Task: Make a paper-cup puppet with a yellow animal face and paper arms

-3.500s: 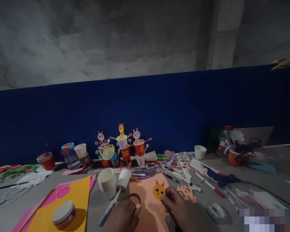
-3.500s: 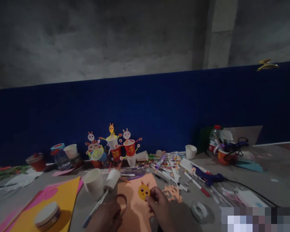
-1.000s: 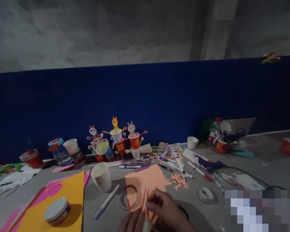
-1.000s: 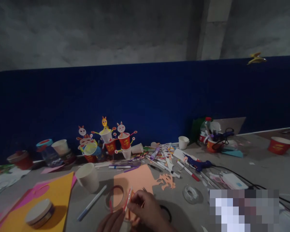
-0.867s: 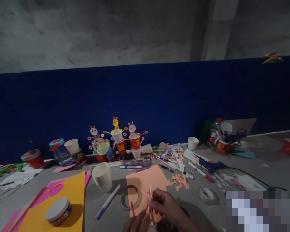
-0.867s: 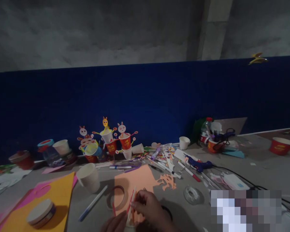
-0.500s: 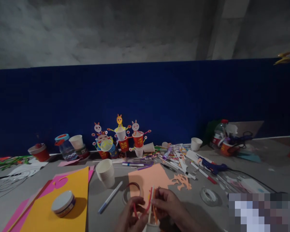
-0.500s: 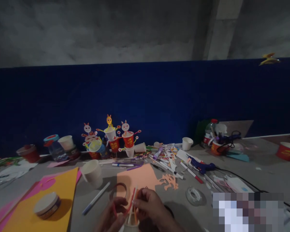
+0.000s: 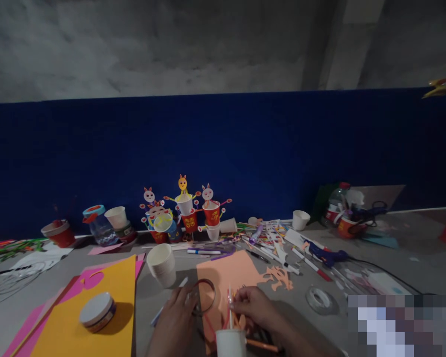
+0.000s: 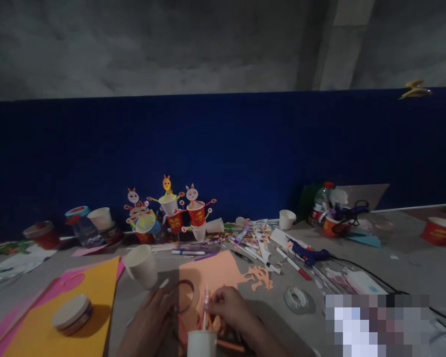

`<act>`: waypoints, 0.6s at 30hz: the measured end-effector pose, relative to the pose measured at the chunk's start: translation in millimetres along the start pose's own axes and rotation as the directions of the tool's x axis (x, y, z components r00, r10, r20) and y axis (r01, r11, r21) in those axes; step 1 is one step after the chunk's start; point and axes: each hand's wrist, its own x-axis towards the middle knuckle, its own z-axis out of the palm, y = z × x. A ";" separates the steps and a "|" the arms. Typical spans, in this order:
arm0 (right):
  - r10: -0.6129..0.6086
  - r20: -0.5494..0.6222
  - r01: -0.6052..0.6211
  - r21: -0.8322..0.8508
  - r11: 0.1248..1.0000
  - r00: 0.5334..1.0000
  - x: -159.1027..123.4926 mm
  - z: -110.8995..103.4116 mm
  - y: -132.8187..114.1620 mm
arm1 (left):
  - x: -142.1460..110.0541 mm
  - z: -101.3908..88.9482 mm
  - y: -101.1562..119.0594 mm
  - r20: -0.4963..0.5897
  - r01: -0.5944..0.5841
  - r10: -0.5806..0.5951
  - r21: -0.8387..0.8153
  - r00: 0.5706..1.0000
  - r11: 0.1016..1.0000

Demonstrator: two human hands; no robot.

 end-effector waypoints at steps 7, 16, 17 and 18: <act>-0.239 -0.080 0.215 -0.233 0.949 0.968 4.5 -17.8 -25.5 | 9.8 -5.9 -5.9 0.045 -0.042 0.057 -0.274 0.997 0.961; -0.436 -0.084 0.430 -0.078 0.899 0.896 -27.2 -16.6 -73.3 | 24.3 -31.2 33.7 0.002 -0.048 0.059 -0.569 0.998 0.821; -0.445 -0.111 0.443 -0.046 0.895 0.889 -32.0 -12.6 -74.1 | 25.9 -33.4 40.2 -0.008 -0.063 0.071 -0.570 0.997 0.819; -0.451 -0.143 0.454 -0.019 0.891 0.881 -36.3 -9.0 -74.0 | 27.4 -35.6 46.7 -0.014 -0.076 0.083 -0.571 0.996 0.817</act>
